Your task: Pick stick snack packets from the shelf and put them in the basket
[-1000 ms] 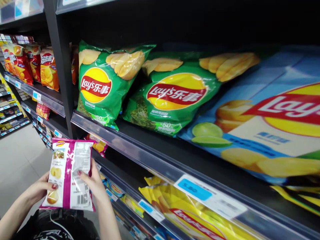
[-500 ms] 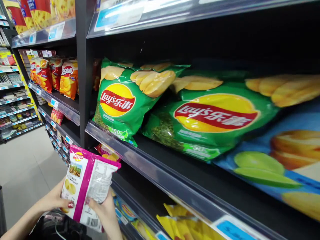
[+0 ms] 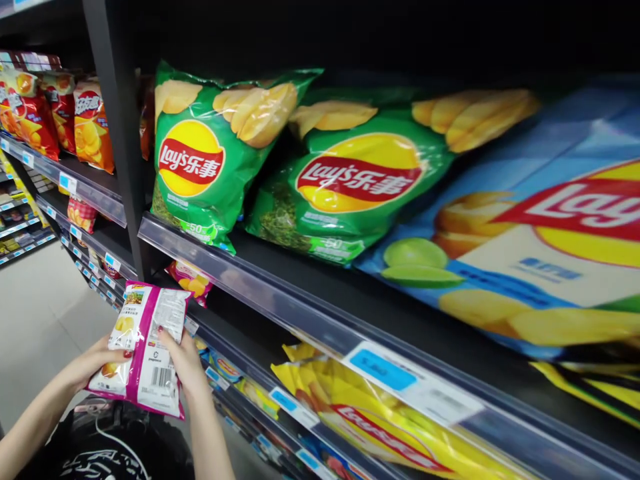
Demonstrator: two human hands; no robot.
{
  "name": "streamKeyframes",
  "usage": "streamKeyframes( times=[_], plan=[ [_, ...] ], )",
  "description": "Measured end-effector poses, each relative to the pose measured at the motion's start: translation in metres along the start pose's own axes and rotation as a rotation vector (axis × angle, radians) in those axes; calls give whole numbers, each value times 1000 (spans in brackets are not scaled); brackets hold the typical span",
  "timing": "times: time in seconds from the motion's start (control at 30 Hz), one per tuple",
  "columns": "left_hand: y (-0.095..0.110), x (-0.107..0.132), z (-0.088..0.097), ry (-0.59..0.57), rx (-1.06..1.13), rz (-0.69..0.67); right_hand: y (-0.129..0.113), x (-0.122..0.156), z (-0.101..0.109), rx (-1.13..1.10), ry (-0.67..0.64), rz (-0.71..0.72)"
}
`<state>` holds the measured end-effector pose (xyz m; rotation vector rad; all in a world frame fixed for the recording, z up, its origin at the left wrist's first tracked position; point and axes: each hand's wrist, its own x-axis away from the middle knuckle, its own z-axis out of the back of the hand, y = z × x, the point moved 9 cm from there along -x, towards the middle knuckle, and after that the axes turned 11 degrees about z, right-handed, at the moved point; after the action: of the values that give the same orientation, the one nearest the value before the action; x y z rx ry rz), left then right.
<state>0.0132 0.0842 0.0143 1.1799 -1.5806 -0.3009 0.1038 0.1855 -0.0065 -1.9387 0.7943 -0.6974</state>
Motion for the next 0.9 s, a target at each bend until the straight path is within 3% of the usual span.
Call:
streamKeyframes(
  times=[0.13, 0.3, 0.47, 0.5, 0.57, 0.67, 0.77, 0.83, 0.9],
  plan=[
    [-2, -2, -1, 6, -32, 31, 0, 2, 1, 37, -5, 28],
    [0, -15, 4, 13, -125, 42, -27, 15, 15, 292, 132, 207],
    [13, -23, 20, 263, -336, -152, -57, 50, 28, 838, 430, 281],
    [9, -23, 15, 258, -332, -178, -59, 57, 26, 941, 481, 296],
    [-3, -20, -4, 140, -245, -225, -61, 70, 13, 1096, 518, 367],
    [-25, -14, -27, -29, -39, -213, -59, 80, -22, 1204, 329, 531],
    [-34, -15, -17, 24, 52, -114, -64, 89, -51, 1158, -20, 656],
    [-29, -15, 0, 94, 89, -79, -73, 93, -51, 1037, -169, 680],
    [-22, -16, 10, 67, 84, -31, -85, 88, -28, 890, -117, 648]
  ],
)
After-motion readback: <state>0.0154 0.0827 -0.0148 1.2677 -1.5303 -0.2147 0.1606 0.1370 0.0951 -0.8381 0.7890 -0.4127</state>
